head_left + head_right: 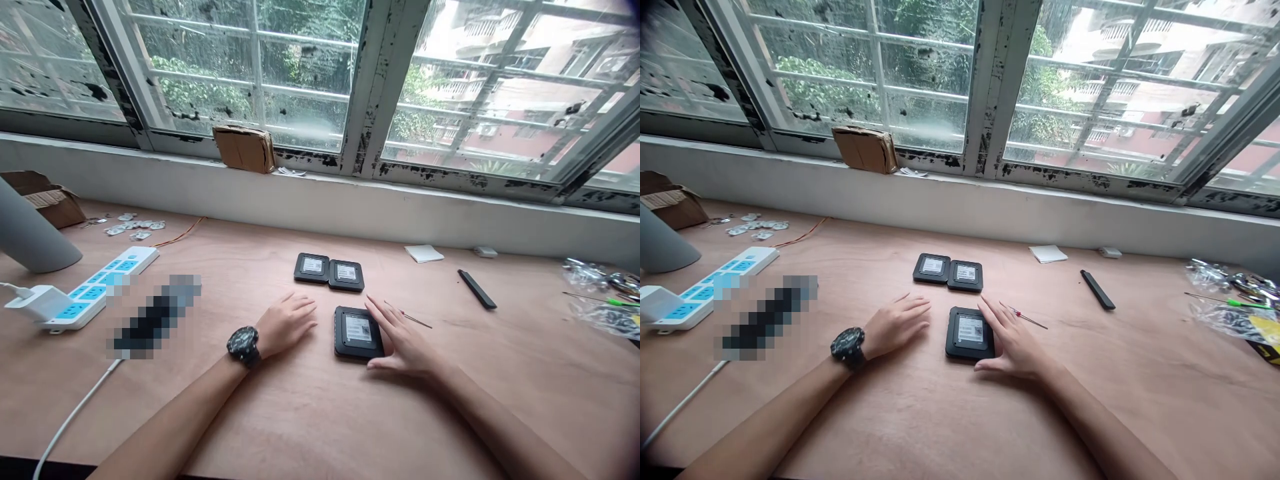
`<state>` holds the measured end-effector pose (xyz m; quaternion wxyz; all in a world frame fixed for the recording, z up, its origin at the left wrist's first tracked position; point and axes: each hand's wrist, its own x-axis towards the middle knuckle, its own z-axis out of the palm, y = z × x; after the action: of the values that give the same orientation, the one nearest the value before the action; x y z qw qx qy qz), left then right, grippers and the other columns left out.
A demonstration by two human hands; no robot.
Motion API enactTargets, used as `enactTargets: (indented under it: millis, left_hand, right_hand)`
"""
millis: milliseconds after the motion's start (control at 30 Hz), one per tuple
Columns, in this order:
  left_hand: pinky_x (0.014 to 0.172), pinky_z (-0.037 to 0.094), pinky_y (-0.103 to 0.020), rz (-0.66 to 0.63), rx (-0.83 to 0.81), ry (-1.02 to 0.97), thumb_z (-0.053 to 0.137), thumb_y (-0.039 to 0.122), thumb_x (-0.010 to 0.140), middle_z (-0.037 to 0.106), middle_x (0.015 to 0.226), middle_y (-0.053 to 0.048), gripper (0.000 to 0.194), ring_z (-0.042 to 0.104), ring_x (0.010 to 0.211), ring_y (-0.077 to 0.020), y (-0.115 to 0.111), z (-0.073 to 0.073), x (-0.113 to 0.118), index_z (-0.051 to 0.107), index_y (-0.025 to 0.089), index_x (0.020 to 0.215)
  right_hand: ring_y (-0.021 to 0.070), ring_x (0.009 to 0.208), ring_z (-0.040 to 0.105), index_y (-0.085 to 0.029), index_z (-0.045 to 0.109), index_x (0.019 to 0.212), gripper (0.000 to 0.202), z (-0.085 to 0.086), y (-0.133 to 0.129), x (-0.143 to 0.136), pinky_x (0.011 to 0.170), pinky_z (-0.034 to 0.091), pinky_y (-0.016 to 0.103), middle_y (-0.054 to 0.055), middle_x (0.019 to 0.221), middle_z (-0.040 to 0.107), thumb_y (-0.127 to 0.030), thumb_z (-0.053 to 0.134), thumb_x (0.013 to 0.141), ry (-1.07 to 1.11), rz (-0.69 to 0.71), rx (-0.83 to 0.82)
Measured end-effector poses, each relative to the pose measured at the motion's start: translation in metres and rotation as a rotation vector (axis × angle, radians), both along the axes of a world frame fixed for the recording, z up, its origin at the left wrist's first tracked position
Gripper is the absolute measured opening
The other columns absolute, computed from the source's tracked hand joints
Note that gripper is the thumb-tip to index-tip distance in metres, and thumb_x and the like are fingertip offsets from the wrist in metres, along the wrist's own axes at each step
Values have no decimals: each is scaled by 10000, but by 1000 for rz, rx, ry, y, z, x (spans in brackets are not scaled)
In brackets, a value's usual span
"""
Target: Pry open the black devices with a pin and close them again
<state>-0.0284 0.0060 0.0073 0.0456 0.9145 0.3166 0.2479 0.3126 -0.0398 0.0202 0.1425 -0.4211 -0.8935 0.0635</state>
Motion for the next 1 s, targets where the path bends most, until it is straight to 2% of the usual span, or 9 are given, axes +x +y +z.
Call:
enactTargets:
  millis: [67, 133, 200, 300, 400, 600, 833, 933, 1000]
  left_hand:
    - [1172, 432, -445, -108, 140, -42, 526, 299, 1056, 690, 1320, -97, 303, 644, 1242, -216, -19, 1, 18, 632, 162, 1304]
    - [1129, 492, -417, -192, 251, -36, 535, 322, 1055, 684, 1324, -133, 322, 643, 1251, -238, -38, -1, 36, 636, 122, 1286]
    - [1098, 526, -428, -198, 318, 25, 518, 299, 1060, 655, 1352, -184, 336, 609, 1298, -285, -53, -7, 52, 628, 75, 1285]
    - [1076, 546, -430, -208, 390, 132, 444, 141, 1051, 623, 1379, -223, 320, 584, 1322, -316, -63, -13, 62, 604, 27, 1303]
    - [1073, 548, -407, -221, 408, 200, 385, 53, 1024, 612, 1389, -231, 366, 583, 1321, -314, -63, -15, 61, 580, 5, 1330]
    - [1095, 531, -395, -207, 353, 232, 380, 70, 1035, 608, 1398, -221, 362, 579, 1327, -297, -62, -13, 59, 574, 23, 1337]
    - [1129, 502, -395, -222, 250, 214, 400, 72, 1040, 593, 1422, -207, 355, 556, 1355, -282, -62, -15, 59, 567, 37, 1351]
    - [1163, 465, -399, -261, 203, 156, 397, 59, 1033, 588, 1439, -177, 364, 514, 1394, -266, -52, -17, 53, 583, 63, 1346]
    - [1201, 414, -425, -274, 155, 122, 398, 66, 1029, 569, 1474, -126, 383, 466, 1433, -249, -43, -17, 45, 598, 121, 1350]
  right_hand:
    - [385, 1554, 161, -204, -30, 1644, 1206, -10, -5, 8, 1242, 222, 590, 166, 1701, 128, -719, 676, 813, -11, -26, 49]
    - [388, 1557, 144, -174, -64, 1639, 1210, -15, -8, 8, 1240, 231, 589, 187, 1699, 104, -713, 657, 831, -20, -15, 57]
    - [382, 1560, 130, -154, -90, 1633, 1189, -16, -10, 4, 1238, 243, 580, 198, 1698, 78, -696, 633, 860, -27, 12, 34]
    - [369, 1564, 109, -143, -99, 1630, 1120, -15, -11, -4, 1242, 246, 563, 191, 1700, 33, -646, 596, 911, -27, 31, -8]
    - [366, 1564, 114, -158, -68, 1636, 1057, -15, -11, -6, 1248, 233, 557, 172, 1702, 21, -610, 581, 935, -20, 34, -38]
    - [363, 1563, 129, -192, 74, 1647, 972, -14, -10, -5, 1247, 225, 567, 144, 1707, 92, -616, 579, 933, -35, 39, -77]
    - [365, 1547, 206, -177, 114, 1644, 976, -12, -9, -5, 1233, 254, 575, 162, 1691, 173, -642, 576, 922, -51, 46, -44]
    - [370, 1494, 341, -203, 254, 1621, 883, -14, -5, 1, 1210, 289, 590, 156, 1646, 320, -619, 598, 921, -23, 75, 38]
    - [322, 1365, 527, -246, 420, 1550, 616, -15, -1, 9, 1177, 352, 564, 120, 1504, 551, -493, 535, 998, 49, 49, 108]
